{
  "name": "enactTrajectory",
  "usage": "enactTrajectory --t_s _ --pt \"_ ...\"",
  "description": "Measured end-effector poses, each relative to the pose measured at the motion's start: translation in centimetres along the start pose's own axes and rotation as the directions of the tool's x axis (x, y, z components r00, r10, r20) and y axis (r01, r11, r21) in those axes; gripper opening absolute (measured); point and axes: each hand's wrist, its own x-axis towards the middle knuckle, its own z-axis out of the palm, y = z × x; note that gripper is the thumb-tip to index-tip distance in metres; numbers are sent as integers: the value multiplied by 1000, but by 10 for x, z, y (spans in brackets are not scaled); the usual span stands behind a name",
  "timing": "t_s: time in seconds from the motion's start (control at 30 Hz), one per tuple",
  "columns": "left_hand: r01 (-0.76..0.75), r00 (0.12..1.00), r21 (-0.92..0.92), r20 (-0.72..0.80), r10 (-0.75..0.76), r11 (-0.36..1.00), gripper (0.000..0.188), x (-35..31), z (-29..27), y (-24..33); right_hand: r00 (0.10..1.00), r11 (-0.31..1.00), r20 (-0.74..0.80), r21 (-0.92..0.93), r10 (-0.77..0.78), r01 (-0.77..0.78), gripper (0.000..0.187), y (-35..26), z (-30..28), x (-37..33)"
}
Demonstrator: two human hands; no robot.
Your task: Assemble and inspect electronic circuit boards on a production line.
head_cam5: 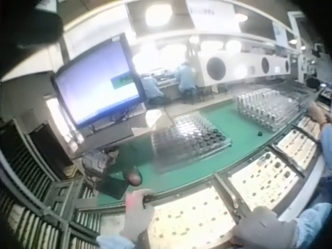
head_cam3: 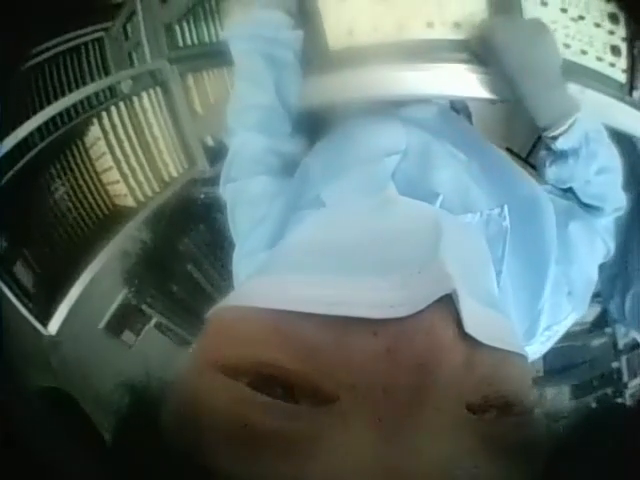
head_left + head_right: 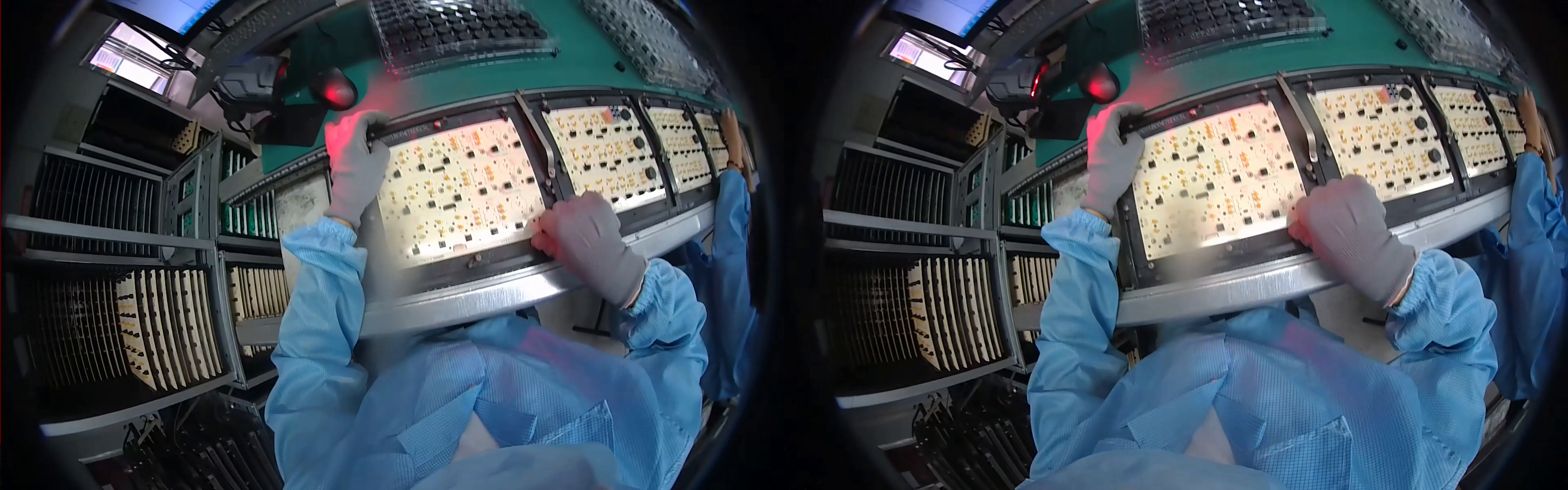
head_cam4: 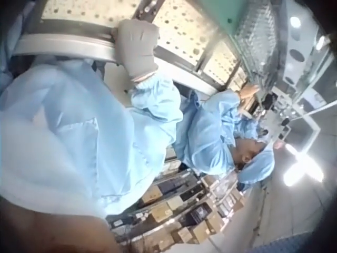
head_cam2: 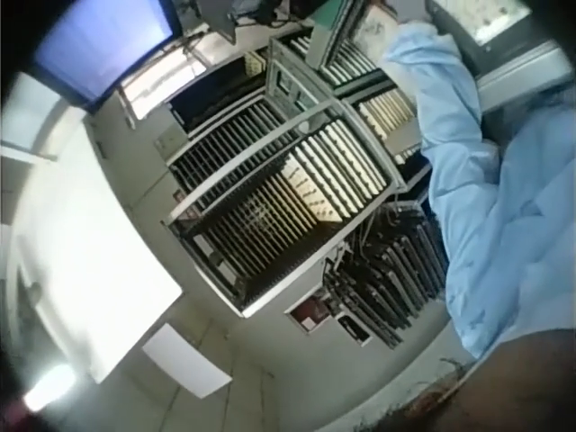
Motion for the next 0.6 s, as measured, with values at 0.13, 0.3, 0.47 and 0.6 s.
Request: enactTrajectory --t_s 0.13,0.3,0.47,0.6 --pt "18 997 -98 -76 -26 995 40 -16 -13 -4 997 994 55 93 47 -52 35 23 -30 20" --pt "-50 996 106 -68 57 993 44 -22 -29 -9 851 991 -512 4 117 -134 25 138 -49 145" --pt "-50 997 101 -57 56 994 45 -24 -17 -13 885 989 -455 -44 103 -138 25 207 -44 240" --pt "8 998 91 -69 -1 996 37 -23 -19 -10 926 984 -366 -104 98 -145 27 191 -54 279"
